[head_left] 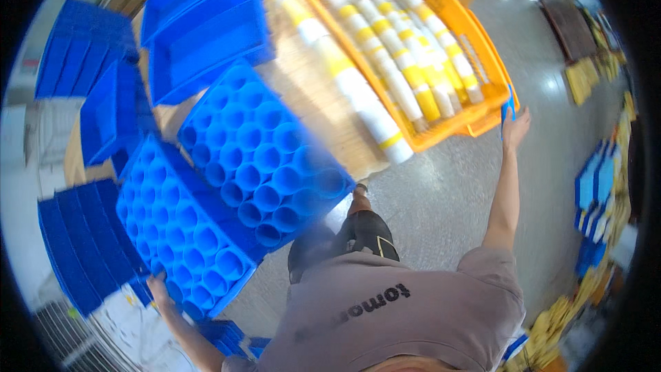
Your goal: The person places blue plastic tubes into blue trays, then stacks white and yellow plastic cups into blue trays. The person moves filled trays to a conveyor belt and uses a green tool to adjust cups in the trays.
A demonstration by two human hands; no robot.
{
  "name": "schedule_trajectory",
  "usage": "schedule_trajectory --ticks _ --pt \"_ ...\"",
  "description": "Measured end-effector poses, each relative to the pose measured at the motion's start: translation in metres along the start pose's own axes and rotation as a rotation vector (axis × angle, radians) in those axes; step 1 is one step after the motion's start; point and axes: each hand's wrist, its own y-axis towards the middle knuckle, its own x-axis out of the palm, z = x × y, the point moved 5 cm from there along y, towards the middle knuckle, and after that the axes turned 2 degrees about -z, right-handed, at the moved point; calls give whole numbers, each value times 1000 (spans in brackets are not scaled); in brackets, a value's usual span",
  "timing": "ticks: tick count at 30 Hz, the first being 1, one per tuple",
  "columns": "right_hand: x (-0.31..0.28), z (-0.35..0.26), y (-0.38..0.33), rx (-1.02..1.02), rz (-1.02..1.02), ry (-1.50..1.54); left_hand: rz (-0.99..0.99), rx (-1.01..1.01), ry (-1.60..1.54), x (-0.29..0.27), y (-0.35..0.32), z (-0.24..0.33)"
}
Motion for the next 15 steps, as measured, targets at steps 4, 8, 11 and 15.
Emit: schedule_trajectory --ticks 4,8,11,15 --pt "-16 -207 -47 -216 -361 718 -38 2 -97 66 -24 39" --pt "-56 -397 -177 -519 -1107 944 -191 64 -180 171 -31 72" --pt "-91 -450 -234 -304 -1600 1216 -328 113 -218 220 -51 85" --pt "-109 -458 -246 -350 -1590 1058 -485 -158 -684 237 -73 96"
